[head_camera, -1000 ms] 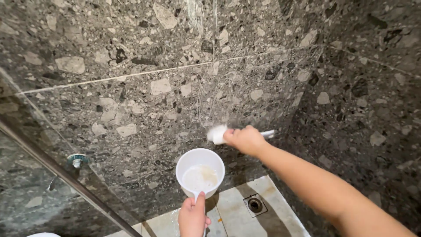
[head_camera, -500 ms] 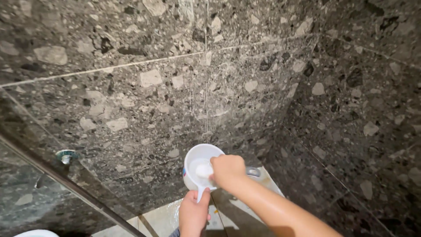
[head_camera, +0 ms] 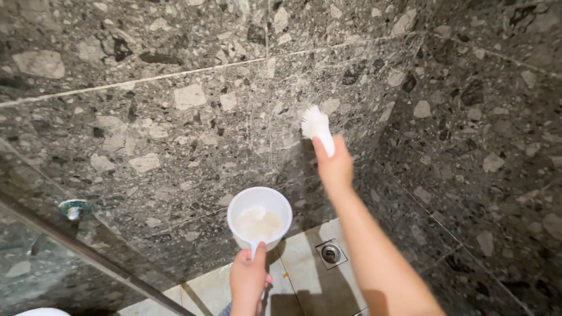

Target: Scrubbing the tiled bathroom wall and cleaning the shower fixtures with a brush.

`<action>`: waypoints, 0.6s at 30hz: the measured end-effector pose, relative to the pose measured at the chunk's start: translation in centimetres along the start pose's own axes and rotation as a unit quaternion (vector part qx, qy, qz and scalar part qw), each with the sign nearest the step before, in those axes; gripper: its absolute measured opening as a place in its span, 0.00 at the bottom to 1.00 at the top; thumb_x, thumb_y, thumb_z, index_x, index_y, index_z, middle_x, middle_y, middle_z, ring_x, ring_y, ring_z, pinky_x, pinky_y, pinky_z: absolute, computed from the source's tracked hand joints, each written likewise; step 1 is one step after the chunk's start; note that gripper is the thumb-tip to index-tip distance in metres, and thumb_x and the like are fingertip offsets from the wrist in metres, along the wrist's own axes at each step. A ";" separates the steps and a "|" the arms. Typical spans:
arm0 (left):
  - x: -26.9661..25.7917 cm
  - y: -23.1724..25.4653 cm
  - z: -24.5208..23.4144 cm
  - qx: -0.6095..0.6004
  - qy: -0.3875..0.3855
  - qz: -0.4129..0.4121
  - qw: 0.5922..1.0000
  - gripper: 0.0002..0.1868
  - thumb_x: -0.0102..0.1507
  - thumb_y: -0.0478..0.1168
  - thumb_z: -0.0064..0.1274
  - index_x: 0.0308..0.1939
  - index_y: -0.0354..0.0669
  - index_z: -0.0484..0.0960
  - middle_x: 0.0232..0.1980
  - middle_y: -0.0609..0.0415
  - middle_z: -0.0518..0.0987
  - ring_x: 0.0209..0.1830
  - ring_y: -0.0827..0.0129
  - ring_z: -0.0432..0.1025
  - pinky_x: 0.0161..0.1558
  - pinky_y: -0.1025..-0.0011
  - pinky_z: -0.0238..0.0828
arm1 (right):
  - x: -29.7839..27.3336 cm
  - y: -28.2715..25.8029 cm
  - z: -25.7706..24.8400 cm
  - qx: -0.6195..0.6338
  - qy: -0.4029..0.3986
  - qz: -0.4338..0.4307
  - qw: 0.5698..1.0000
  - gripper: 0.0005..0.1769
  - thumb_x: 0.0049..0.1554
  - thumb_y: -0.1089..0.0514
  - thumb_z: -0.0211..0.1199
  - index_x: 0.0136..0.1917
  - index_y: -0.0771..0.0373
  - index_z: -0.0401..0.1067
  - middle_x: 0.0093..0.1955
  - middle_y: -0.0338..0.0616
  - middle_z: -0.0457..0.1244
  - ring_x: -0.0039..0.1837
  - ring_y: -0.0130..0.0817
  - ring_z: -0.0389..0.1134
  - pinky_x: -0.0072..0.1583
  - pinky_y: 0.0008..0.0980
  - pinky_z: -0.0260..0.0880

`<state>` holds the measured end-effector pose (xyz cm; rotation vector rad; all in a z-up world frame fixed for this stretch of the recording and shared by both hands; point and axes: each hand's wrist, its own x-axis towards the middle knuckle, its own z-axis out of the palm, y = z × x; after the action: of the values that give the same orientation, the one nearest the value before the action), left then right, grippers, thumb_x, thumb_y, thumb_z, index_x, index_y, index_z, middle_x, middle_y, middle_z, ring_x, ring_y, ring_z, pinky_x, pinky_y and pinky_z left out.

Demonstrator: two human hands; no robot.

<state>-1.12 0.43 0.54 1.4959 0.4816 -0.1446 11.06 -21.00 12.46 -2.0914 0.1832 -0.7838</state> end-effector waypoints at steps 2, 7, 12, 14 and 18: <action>0.7 -0.4 0.2 -0.015 0.004 0.011 1.000 0.21 0.63 0.51 0.57 0.29 0.35 0.77 0.16 0.53 0.72 0.10 0.69 0.66 0.16 0.69 0.58 | -1.2 1.5 2.0 0.036 0.103 0.008 0.994 0.23 0.59 0.40 0.66 0.52 0.61 0.69 0.44 0.54 0.71 0.46 0.50 0.74 0.47 0.45 0.71; 2.1 -1.4 0.7 -0.008 0.024 0.005 1.000 0.22 0.62 0.52 0.59 0.29 0.34 0.76 0.16 0.51 0.72 0.10 0.67 0.67 0.15 0.67 0.58 | -3.5 5.0 5.2 -0.160 -0.026 0.071 0.984 0.28 0.53 0.30 0.65 0.52 0.53 0.68 0.41 0.57 0.70 0.46 0.63 0.71 0.46 0.58 0.68; 2.1 -0.9 -0.1 0.013 0.022 0.006 1.000 0.22 0.61 0.52 0.60 0.29 0.35 0.77 0.16 0.50 0.73 0.10 0.66 0.69 0.15 0.68 0.60 | -5.5 7.2 8.7 -0.011 0.108 0.098 0.989 0.26 0.57 0.32 0.61 0.52 0.54 0.66 0.40 0.58 0.70 0.44 0.63 0.72 0.44 0.57 0.69; 1.9 -0.5 -0.2 0.017 0.029 0.009 0.999 0.21 0.60 0.52 0.60 0.29 0.35 0.78 0.16 0.50 0.73 0.10 0.66 0.69 0.15 0.68 0.60 | -7.2 7.2 10.1 0.025 0.133 0.068 0.988 0.27 0.56 0.33 0.62 0.52 0.56 0.64 0.39 0.59 0.69 0.43 0.62 0.73 0.43 0.56 0.70; 2.3 -0.8 -0.8 0.016 0.055 0.012 0.998 0.22 0.61 0.50 0.60 0.28 0.33 0.76 0.16 0.51 0.72 0.10 0.67 0.68 0.15 0.68 0.59 | -7.4 9.8 10.2 -0.071 0.035 0.117 0.990 0.25 0.56 0.35 0.65 0.53 0.55 0.67 0.39 0.60 0.69 0.44 0.66 0.71 0.44 0.60 0.67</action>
<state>0.50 1.58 -1.14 1.5451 0.5524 -0.0518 12.78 -17.03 -2.93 -2.1271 0.5260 -0.7183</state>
